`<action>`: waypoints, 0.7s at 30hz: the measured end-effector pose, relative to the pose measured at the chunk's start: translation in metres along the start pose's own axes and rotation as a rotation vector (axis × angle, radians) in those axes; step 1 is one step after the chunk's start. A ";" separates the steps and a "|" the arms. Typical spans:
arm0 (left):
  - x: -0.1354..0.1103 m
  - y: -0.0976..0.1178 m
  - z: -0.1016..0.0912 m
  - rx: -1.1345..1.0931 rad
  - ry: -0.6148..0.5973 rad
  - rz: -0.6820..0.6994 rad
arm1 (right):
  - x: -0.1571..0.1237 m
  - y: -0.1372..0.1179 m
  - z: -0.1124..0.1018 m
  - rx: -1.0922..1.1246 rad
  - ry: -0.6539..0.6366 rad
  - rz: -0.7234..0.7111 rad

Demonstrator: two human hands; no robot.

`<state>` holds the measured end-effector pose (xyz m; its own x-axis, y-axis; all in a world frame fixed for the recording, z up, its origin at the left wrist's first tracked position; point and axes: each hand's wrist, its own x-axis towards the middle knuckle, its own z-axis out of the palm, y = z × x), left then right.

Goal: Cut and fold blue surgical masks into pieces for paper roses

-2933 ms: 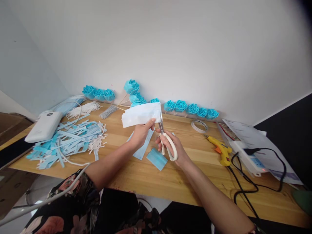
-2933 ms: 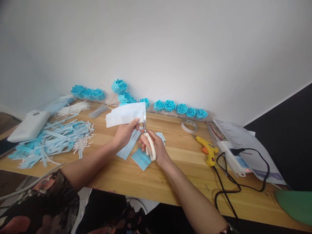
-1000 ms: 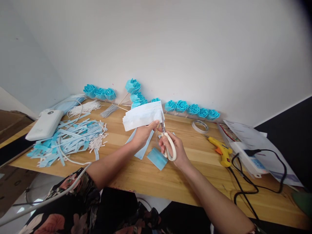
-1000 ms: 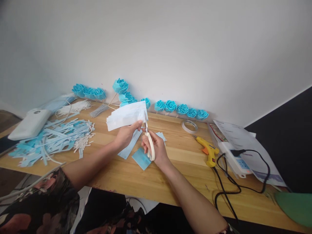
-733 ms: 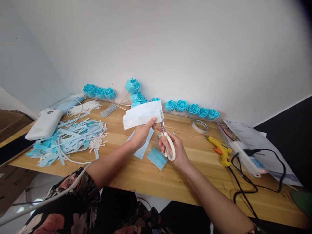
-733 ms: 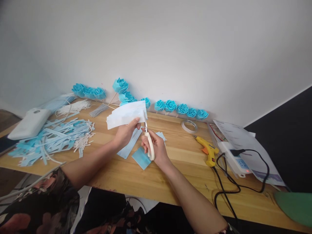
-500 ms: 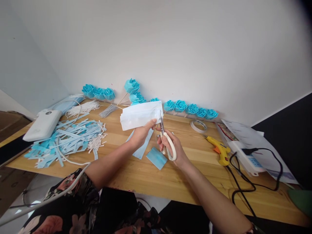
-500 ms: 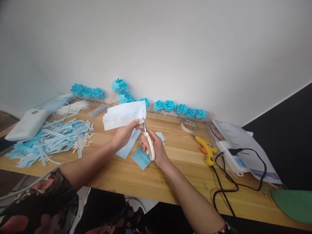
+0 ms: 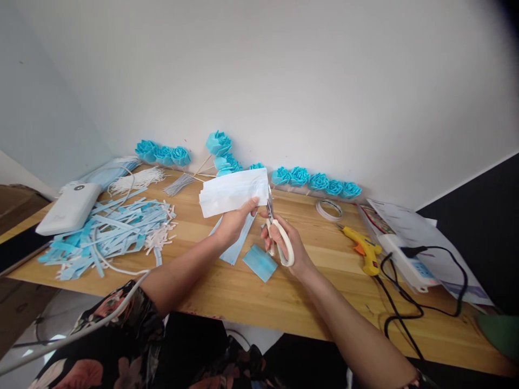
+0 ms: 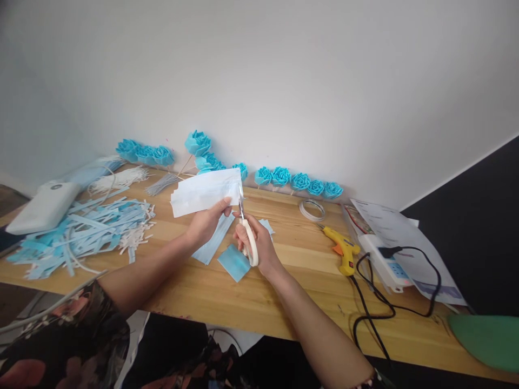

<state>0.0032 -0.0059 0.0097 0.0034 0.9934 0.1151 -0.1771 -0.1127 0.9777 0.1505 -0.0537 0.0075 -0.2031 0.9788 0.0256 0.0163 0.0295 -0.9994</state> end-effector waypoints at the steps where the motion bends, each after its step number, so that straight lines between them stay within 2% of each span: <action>1: 0.000 0.000 0.000 -0.004 -0.006 -0.001 | 0.000 0.000 0.000 -0.001 -0.001 0.000; 9: 0.000 -0.007 0.002 -0.032 -0.066 -0.005 | 0.002 -0.002 -0.001 -0.002 0.017 -0.013; 21: -0.002 -0.008 0.003 -0.023 -0.088 -0.018 | 0.001 0.006 0.000 0.040 0.034 -0.031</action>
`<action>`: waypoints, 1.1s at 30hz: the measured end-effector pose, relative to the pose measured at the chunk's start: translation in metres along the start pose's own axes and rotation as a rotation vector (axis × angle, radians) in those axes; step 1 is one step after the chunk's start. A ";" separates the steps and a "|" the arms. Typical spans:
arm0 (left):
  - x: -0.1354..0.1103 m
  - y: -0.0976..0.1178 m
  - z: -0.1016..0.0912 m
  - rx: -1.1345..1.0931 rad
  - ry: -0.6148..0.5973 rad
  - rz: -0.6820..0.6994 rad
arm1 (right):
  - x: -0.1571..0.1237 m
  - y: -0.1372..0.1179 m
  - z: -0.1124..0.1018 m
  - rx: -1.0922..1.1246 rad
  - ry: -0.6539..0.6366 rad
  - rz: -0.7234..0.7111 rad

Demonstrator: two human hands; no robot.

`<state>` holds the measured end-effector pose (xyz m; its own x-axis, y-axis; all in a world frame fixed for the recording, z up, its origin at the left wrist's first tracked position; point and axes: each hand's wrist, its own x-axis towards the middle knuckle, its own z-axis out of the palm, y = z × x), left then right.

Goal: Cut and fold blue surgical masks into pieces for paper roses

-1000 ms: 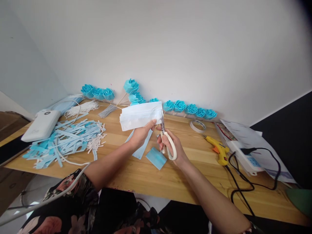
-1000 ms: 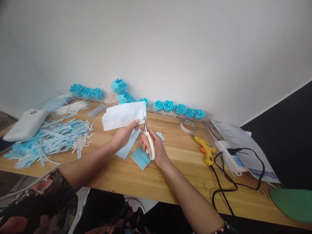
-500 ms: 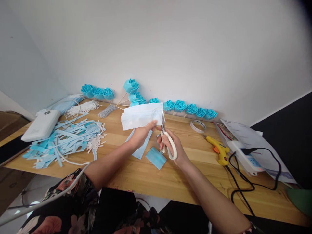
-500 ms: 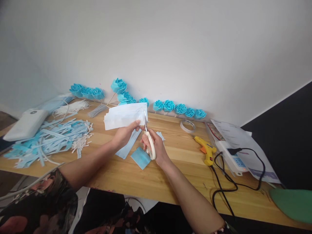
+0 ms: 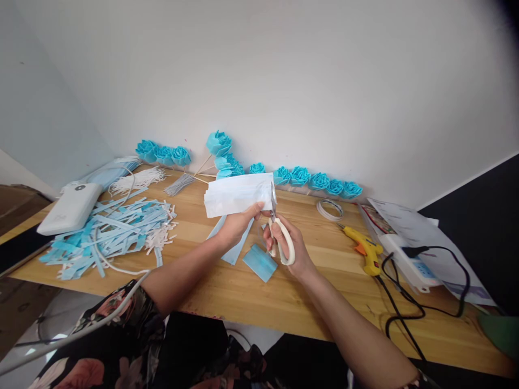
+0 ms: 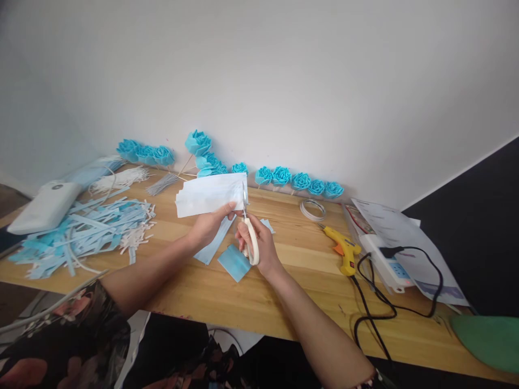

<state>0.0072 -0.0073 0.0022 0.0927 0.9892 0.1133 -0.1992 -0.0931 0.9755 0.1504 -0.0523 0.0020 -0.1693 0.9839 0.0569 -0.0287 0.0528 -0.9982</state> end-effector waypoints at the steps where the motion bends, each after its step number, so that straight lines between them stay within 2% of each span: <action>1: 0.000 -0.001 0.000 0.003 0.001 -0.001 | 0.000 0.001 0.000 0.005 -0.001 0.000; 19: 0.000 0.002 0.001 -0.012 -0.009 0.019 | -0.001 0.000 0.004 0.011 0.026 0.008; 26: 0.001 0.004 -0.002 0.025 0.047 -0.021 | -0.001 -0.005 0.001 -0.025 0.000 -0.016; 33: -0.001 0.001 -0.001 0.038 0.013 -0.042 | 0.002 -0.007 -0.001 -0.045 0.012 -0.053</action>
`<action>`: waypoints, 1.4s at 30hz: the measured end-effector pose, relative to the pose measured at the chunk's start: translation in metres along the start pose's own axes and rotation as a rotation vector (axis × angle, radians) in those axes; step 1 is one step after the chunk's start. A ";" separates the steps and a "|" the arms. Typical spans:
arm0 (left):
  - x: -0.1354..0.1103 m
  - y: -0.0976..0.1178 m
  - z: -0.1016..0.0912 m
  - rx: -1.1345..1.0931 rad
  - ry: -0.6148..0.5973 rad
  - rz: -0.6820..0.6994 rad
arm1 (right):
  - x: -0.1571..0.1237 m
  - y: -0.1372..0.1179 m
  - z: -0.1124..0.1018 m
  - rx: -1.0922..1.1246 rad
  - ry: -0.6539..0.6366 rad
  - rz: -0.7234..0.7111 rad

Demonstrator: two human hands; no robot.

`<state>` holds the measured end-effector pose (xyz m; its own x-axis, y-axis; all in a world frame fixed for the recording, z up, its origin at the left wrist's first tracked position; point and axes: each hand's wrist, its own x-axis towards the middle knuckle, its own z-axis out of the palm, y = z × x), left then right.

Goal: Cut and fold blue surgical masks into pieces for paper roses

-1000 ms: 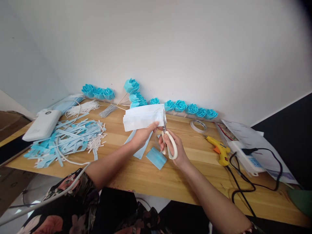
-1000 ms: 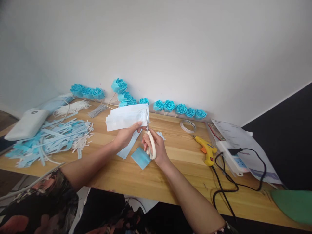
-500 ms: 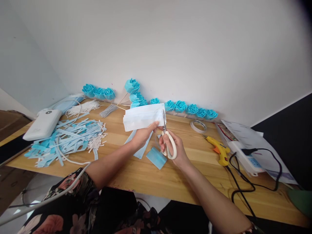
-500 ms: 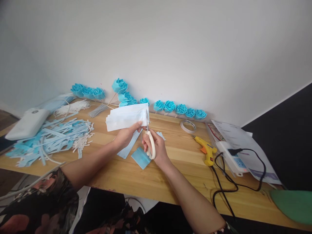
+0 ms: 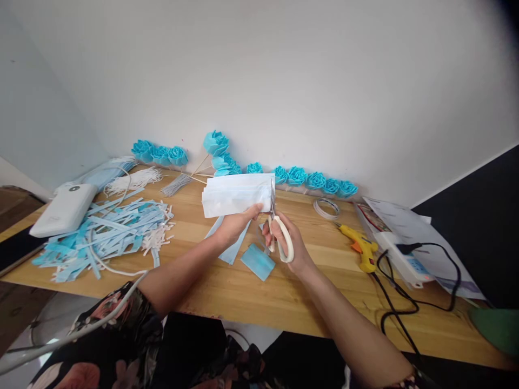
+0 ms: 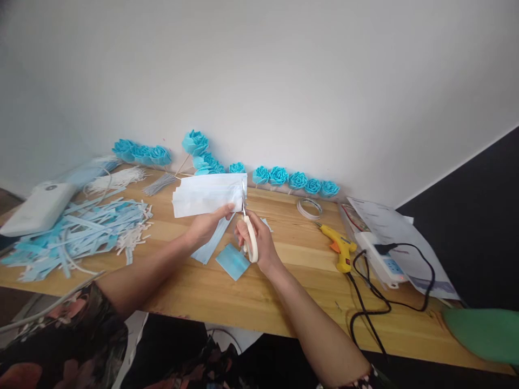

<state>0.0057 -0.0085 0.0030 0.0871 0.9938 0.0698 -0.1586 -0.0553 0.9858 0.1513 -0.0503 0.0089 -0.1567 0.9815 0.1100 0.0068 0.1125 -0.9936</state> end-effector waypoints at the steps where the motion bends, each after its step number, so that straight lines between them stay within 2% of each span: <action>1: 0.000 0.000 0.000 -0.001 -0.002 0.002 | 0.000 0.000 0.000 0.003 -0.001 0.001; 13: -0.001 0.003 0.001 0.028 0.003 0.024 | 0.000 0.010 -0.001 0.055 0.019 0.024; 23: -0.002 0.005 0.000 0.058 -0.013 0.014 | -0.001 0.008 0.003 0.068 0.044 0.031; 27: 0.000 0.003 0.001 0.037 -0.031 0.099 | -0.001 0.008 0.004 0.068 0.042 0.037; 31: 0.003 0.002 0.001 -0.074 -0.023 0.198 | -0.002 0.007 0.004 0.059 0.037 0.040; 35: 0.002 0.004 0.001 -0.035 0.034 0.167 | -0.002 0.004 0.003 0.075 0.028 0.035; 42: -0.005 0.007 0.001 0.061 0.005 0.113 | -0.001 -0.001 0.000 0.044 0.017 0.000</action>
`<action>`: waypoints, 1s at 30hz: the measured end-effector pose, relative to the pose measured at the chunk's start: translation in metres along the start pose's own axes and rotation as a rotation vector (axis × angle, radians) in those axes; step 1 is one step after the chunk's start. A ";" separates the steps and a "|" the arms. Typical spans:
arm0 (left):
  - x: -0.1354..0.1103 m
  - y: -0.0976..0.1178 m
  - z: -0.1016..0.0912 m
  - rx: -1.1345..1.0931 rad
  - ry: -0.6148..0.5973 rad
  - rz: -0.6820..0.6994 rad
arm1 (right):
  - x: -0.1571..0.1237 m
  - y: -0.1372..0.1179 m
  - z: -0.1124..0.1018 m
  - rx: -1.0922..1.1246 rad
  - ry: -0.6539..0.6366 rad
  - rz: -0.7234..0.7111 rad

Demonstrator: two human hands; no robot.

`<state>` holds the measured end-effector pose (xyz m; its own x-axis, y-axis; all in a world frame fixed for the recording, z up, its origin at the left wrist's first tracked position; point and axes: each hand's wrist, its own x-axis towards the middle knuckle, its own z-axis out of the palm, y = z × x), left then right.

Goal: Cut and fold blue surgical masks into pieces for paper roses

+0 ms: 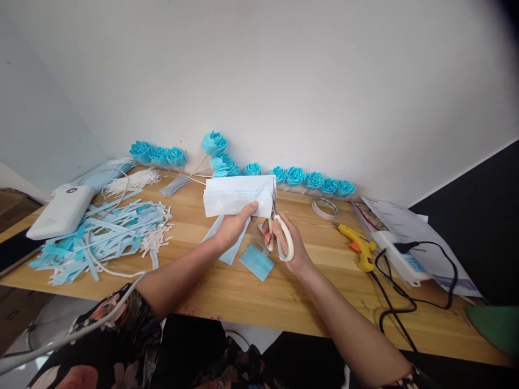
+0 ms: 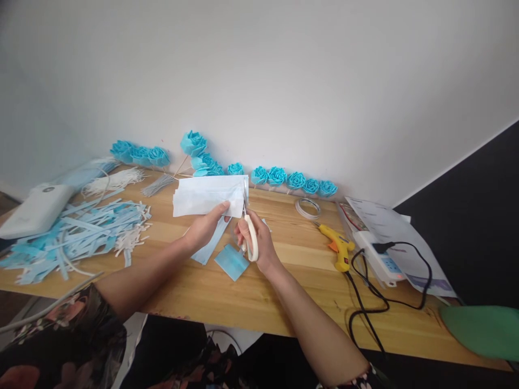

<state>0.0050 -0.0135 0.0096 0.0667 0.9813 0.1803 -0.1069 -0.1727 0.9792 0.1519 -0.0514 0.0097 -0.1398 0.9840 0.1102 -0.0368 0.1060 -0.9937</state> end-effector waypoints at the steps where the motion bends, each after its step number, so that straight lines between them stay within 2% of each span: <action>1: 0.000 0.000 0.000 -0.005 -0.001 0.000 | 0.000 0.000 0.000 0.002 0.003 0.002; 16: 0.000 -0.005 -0.001 -0.031 -0.012 -0.082 | 0.002 0.004 -0.002 0.030 0.006 0.023; 24: 0.001 -0.018 0.000 -0.074 -0.028 -0.050 | 0.001 0.003 0.000 0.044 0.036 0.012; 30: 0.001 -0.019 0.000 -0.091 -0.030 -0.039 | 0.000 0.005 0.002 0.072 0.054 0.033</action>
<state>0.0074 -0.0089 -0.0084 0.1026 0.9839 0.1461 -0.1935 -0.1243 0.9732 0.1500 -0.0512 0.0051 -0.0881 0.9933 0.0745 -0.1042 0.0651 -0.9924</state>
